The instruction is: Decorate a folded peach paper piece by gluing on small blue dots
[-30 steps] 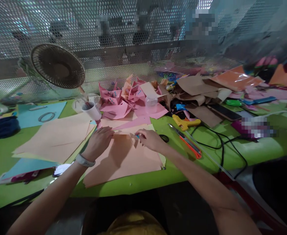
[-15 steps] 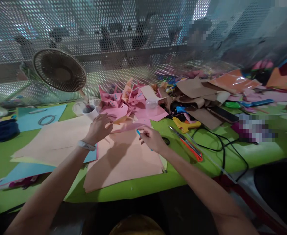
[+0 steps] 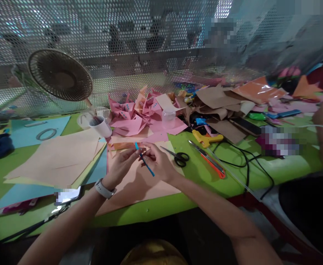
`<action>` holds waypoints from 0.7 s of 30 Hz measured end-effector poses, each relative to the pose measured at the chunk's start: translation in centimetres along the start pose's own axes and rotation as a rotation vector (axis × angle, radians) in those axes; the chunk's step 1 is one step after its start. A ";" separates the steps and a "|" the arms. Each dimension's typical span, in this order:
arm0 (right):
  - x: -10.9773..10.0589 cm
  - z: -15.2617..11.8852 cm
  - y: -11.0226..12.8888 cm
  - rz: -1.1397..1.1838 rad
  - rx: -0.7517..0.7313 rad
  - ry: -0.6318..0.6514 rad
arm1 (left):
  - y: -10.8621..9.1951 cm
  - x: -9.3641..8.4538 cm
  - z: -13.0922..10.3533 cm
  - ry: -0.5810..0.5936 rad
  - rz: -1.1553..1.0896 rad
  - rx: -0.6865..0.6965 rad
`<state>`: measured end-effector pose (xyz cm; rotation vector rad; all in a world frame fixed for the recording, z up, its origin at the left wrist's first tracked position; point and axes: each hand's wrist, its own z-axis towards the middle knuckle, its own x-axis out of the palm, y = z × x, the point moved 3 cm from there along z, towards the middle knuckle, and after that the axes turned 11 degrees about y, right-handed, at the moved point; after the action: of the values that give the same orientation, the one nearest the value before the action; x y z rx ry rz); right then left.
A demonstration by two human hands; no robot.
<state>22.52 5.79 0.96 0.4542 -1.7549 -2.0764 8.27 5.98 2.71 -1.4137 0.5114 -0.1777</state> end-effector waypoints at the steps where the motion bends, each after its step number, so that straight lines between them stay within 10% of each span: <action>1: 0.5 -0.2 0.0 -0.019 -0.004 -0.002 | 0.2 0.4 0.1 0.002 -0.090 -0.014; 8: -2.0 -3.4 1.4 -0.395 0.008 -0.083 | 1.3 -1.0 -0.5 -0.114 -0.505 -0.107; 12: -4.8 -3.9 1.4 -0.328 0.130 -0.143 | 1.4 -0.6 -0.9 0.087 -0.430 -0.235; 21: 0.2 0.0 -0.1 0.121 0.244 0.099 | 2.2 0.7 -1.7 0.249 -0.291 -0.188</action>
<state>22.38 5.67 0.90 0.4965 -1.9342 -1.7361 7.71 4.48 0.34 -1.6578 0.5337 -0.5572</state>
